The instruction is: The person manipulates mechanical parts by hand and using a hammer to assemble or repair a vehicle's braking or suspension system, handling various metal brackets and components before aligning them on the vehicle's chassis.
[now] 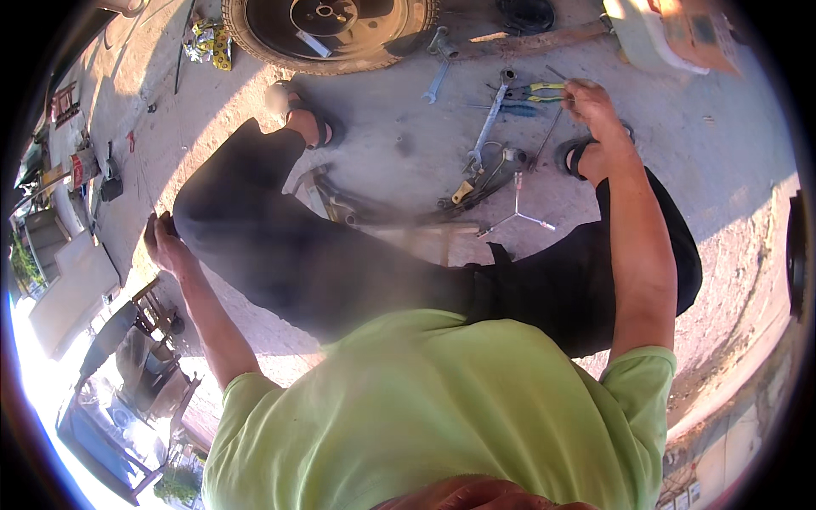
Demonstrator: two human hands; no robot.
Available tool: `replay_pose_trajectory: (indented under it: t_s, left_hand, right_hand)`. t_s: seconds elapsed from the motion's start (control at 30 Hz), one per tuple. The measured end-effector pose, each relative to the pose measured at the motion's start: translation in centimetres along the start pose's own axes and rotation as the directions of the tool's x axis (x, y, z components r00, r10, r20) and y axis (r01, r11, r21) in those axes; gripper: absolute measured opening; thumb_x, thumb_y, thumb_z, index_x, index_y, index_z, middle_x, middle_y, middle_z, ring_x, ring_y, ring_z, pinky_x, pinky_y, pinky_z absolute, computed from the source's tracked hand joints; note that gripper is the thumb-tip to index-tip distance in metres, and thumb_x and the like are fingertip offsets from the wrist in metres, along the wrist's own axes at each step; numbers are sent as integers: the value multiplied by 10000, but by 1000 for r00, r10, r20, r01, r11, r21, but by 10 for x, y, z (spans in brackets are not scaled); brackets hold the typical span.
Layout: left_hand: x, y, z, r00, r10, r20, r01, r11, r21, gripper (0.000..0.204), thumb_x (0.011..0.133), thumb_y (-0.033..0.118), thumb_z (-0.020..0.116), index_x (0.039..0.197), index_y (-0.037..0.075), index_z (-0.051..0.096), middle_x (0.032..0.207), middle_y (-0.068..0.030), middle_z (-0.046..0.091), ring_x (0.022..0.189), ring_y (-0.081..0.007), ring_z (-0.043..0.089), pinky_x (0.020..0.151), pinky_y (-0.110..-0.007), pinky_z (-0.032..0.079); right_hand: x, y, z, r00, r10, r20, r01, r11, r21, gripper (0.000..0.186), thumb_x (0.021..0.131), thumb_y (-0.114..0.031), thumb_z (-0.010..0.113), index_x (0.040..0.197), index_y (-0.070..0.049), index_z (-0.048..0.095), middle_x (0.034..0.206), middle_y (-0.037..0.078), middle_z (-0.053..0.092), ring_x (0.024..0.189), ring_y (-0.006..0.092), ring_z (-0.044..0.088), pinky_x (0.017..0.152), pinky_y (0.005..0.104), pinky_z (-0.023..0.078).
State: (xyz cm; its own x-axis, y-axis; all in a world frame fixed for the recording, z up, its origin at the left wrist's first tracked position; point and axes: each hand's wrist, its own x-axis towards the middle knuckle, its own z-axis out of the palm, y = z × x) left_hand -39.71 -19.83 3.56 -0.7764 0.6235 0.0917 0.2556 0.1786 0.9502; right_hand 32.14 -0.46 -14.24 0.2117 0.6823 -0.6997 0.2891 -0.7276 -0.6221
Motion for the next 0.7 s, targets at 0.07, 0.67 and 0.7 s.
replay_pose_trajectory:
  t_s: [0.07,0.67,0.7]
  left_hand:
    - [21,79,35,972,225,-70,-224,974,15,260,966,88,554,1177,-59,592,962,-179,701,808,-247,699,724,-316,582]
    - [-135,-135,339,142,-622,770,-370,688,624,504,854,434,667,1188,60,614,1004,-139,682,758,-213,690,708,-369,542]
    - [-143,-149,337,162,-648,745,-371,659,654,516,841,452,670,1150,43,623,963,-146,690,728,-233,693,701,-372,545]
  right_hand:
    - [-37,-55,-5,972,-231,30,233,971,-51,279,924,-274,615,1104,-74,689,891,26,687,823,141,664,675,291,497]
    - [-203,-108,13,780,-539,318,597,489,-636,317,899,-225,631,1170,-60,628,939,159,678,869,377,642,788,469,503]
    - [-206,-107,12,758,-573,311,616,472,-631,316,895,-213,638,1168,-56,626,934,158,672,858,377,641,776,467,501]
